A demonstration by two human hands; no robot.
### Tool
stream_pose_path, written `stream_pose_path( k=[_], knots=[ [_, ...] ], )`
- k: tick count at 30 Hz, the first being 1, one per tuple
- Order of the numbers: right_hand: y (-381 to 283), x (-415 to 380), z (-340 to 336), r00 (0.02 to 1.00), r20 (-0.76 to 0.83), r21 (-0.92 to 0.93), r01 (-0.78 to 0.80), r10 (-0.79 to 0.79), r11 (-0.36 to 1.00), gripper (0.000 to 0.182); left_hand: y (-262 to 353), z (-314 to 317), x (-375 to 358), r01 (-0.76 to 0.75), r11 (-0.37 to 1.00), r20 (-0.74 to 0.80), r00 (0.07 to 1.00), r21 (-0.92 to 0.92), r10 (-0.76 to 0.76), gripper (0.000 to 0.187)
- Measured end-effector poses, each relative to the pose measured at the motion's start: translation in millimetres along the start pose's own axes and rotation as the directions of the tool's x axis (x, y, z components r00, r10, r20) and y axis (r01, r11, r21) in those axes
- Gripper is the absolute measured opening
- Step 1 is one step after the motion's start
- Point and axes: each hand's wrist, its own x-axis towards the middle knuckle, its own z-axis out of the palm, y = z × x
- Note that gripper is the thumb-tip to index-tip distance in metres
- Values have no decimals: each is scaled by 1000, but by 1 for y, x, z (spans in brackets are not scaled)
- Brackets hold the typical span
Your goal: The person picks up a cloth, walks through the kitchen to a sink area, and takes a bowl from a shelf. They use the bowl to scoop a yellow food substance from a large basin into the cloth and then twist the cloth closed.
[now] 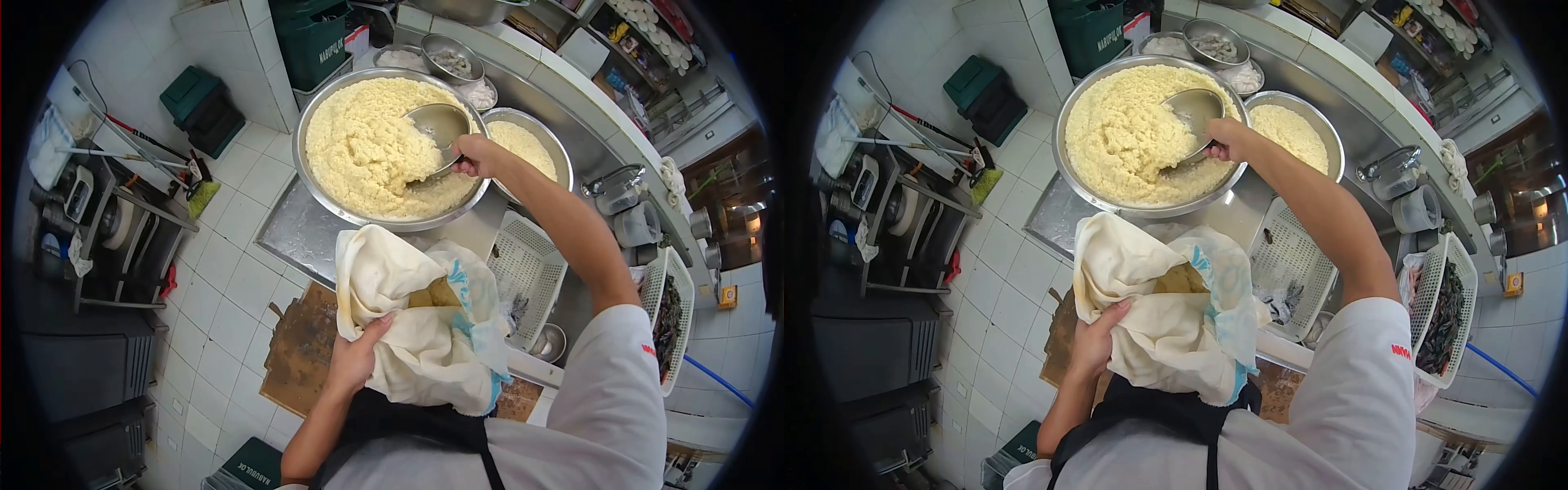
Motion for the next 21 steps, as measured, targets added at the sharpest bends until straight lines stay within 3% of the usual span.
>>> stream_pose_path(
  k=[4,11,18,21],
  knots=[
    [9,1,-6,997,72,71,27,-32,997,11,-2,-3,0,-6,1000,-2,1000,10,6,40],
    [19,-53,-26,982,178,349,-8,-57,937,7,11,7,4,-13,1000,-32,999,6,14,46],
    [67,-167,-48,994,95,506,-7,-47,862,14,19,20,19,57,998,55,997,-2,-56,44],
    [81,-235,-36,993,40,593,-112,110,798,17,24,25,22,79,997,100,992,-2,-78,43]
  ],
)
